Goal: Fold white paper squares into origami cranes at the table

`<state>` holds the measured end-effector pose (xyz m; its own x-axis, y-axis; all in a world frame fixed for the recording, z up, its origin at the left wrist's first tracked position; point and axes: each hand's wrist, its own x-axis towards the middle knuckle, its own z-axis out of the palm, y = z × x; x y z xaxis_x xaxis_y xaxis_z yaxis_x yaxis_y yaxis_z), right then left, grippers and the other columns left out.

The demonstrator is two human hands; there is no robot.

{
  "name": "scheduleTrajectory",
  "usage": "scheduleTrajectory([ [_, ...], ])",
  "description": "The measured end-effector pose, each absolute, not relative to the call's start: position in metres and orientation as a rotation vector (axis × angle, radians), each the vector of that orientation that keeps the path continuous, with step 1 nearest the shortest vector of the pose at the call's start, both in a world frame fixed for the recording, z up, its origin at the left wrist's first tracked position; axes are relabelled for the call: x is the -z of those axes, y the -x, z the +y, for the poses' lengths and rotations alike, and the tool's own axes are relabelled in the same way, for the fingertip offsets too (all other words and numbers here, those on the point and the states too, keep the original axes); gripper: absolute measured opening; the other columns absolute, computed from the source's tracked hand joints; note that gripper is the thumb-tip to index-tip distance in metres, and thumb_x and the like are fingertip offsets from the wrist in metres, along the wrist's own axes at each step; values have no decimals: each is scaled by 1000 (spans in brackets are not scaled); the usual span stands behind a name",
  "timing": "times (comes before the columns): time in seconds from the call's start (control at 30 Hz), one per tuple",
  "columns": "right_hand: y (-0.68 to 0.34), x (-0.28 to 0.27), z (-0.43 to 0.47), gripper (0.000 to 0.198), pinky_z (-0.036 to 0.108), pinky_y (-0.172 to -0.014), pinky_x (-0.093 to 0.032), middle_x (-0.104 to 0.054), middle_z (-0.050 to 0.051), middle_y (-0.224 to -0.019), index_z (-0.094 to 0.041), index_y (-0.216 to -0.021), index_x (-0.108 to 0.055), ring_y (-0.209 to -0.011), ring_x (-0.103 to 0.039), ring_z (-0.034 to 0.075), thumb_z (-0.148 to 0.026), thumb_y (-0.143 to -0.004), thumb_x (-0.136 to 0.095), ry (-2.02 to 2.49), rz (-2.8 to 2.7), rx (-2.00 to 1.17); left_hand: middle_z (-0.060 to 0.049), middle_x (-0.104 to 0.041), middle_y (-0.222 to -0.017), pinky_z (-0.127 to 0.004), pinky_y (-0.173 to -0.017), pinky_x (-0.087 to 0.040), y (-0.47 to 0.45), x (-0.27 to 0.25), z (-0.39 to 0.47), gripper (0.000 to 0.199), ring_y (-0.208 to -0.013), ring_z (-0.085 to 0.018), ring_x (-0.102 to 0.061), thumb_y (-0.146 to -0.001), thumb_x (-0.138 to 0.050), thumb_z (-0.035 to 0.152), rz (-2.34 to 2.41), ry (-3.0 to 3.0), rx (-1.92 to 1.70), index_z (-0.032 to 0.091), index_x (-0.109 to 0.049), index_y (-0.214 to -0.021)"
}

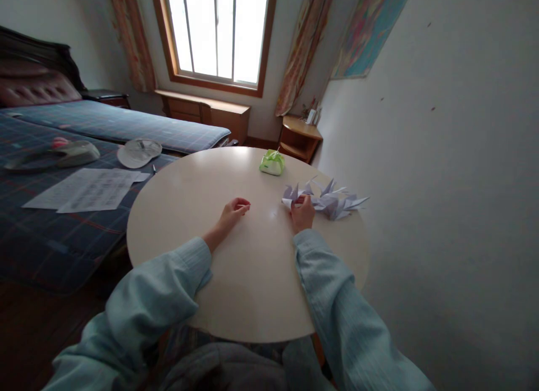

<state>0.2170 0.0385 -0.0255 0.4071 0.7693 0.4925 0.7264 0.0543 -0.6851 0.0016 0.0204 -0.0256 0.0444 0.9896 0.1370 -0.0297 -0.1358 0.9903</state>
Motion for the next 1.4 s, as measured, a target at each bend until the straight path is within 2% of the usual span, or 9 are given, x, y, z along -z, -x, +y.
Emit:
scheduleTrajectory([
  [0.4,-212,24,34,43,34,-68,-41,-60,10,-89,-17,-93,-40,-75,-57,22,-35,-57,-57,1693,-1281,-65,-2,-59,-73,-24,-61,-38,-3,21,17,20,-66,-11,-52,-58,-60,30,1083,-1301,-1288,16,-57,-72],
  [0.53,-213,24,35,40,33,-68,-41,-59,10,-89,-18,-91,-39,-76,-56,22,-33,-58,-56,1673,-1294,-29,-1,-59,-72,-24,-61,-38,-2,24,19,21,-66,-11,-52,-58,-60,30,1083,-1300,-1290,16,-58,-72],
  [0.77,-221,24,31,33,30,-68,-40,-59,7,-88,-19,-89,-39,-78,-55,21,-18,-58,-50,1673,-1382,10,-1,-59,-72,-24,-60,-38,-2,24,20,20,-64,-11,-51,-59,-59,30,1093,-1322,-1295,16,-58,-73],
  [0.97,-229,18,31,10,28,-63,-37,-55,1,-63,-20,-69,-44,-62,-51,17,-17,-65,-36,1735,-1195,-60,-3,-60,-74,-25,-61,-39,-2,24,21,20,-67,-12,-54,-59,-58,30,1092,-1309,-1292,15,-57,-72],
  [1.07,-230,22,35,14,26,-59,-36,-49,0,-51,-21,-56,-43,-55,-47,15,-17,-64,-32,1679,-1197,-139,-3,-60,-74,-25,-61,-39,-2,25,22,19,-68,-13,-55,-59,-58,30,1092,-1300,-1284,15,-57,-71],
  [1.17,-228,30,39,17,26,-55,-35,-48,0,-48,-21,-49,-42,-52,-45,14,-16,-63,-32,1648,-1201,-223,-2,-61,-73,-25,-61,-39,-2,26,22,18,-67,-12,-55,-59,-58,30,1080,-1289,-1280,16,-57,-70],
  [1.27,-224,35,39,17,26,-54,-36,-50,0,-48,-21,-48,-44,-51,-46,15,-16,-61,-34,1663,-1238,-316,-2,-60,-71,-25,-61,-39,-3,26,23,18,-65,-12,-55,-58,-58,31,1073,-1286,-1280,16,-57,-69],
  [1.4,-217,37,34,15,28,-61,-39,-57,0,-57,-21,-59,-55,-57,-50,15,-17,-62,-40,1702,-1425,-316,-2,-61,-71,-24,-60,-39,-4,28,23,19,-64,-12,-55,-59,-58,31,1058,-1294,-1272,16,-57,-69],
])
